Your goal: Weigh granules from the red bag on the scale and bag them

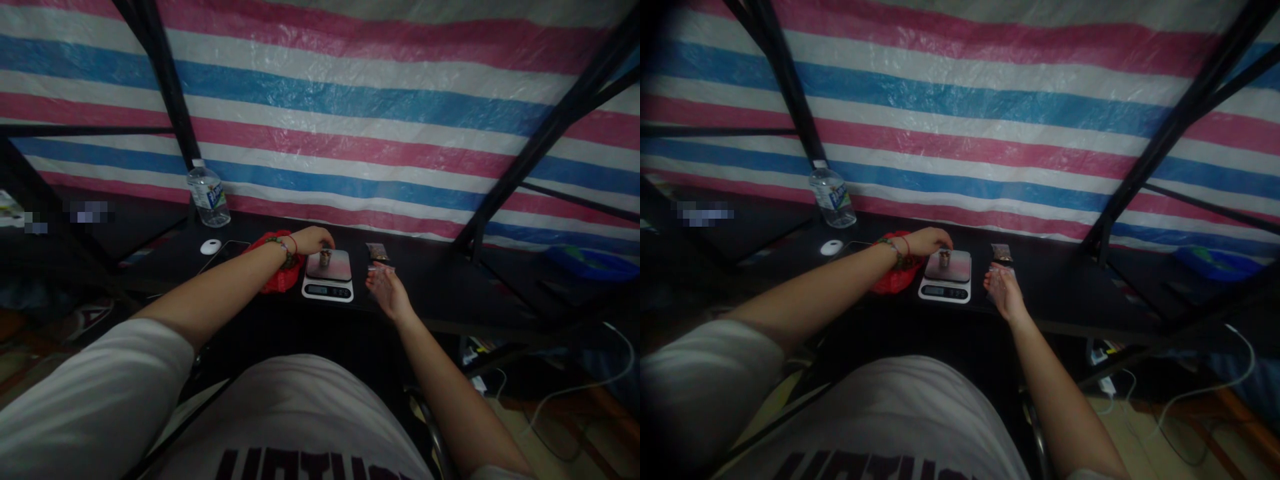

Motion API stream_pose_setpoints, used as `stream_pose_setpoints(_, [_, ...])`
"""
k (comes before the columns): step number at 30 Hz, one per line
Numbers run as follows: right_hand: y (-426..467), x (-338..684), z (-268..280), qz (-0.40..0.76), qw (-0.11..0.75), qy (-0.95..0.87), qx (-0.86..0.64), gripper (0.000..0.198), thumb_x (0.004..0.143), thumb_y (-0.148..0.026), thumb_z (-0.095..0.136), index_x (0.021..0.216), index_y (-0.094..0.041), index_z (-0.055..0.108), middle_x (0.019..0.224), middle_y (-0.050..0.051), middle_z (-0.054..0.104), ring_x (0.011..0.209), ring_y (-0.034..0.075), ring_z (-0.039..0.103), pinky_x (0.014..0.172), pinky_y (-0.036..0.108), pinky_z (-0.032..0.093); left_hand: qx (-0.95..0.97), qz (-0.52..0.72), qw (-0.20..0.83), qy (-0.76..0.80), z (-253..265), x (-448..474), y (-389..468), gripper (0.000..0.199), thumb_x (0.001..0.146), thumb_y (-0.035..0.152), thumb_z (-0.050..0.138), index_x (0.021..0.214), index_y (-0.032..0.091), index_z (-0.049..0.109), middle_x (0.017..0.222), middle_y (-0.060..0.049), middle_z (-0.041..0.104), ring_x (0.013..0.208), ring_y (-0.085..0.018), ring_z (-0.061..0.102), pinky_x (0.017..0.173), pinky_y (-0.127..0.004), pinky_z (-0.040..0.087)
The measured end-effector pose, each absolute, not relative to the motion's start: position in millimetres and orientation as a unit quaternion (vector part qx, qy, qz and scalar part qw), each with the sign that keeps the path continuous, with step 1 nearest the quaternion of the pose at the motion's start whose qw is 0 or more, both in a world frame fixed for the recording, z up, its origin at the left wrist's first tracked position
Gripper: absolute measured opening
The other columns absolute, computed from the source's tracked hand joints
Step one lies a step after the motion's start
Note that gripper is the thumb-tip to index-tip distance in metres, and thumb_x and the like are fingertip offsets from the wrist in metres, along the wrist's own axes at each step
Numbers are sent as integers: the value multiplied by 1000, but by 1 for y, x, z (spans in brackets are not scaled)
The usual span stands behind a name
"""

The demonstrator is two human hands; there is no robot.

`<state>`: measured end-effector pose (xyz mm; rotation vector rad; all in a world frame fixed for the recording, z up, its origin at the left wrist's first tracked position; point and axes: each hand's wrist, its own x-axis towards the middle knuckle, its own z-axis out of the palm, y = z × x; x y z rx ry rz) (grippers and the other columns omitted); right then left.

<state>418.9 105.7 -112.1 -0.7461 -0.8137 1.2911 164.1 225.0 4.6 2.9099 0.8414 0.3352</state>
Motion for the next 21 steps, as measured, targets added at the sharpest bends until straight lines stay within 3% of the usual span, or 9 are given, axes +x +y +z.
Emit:
stream_pose_setpoints(7, [105,419,-112,571,663,-351,-333,36,74,-49,71,101,-26,66,82,2,68,78,18,62,74,33,51,944,89,-1,318,7,157,220,28,74,20,56,96,17,75,100,-7,72,93,-20,64,86,-26,47])
stream_pose_setpoints(21, [104,419,-111,582,662,-345,-321,37,74,-47,72,103,-24,67,82,2,68,76,17,62,73,31,51,942,72,5,326,0,152,223,26,72,20,55,90,17,74,97,-6,70,90,-19,63,83,-25,46])
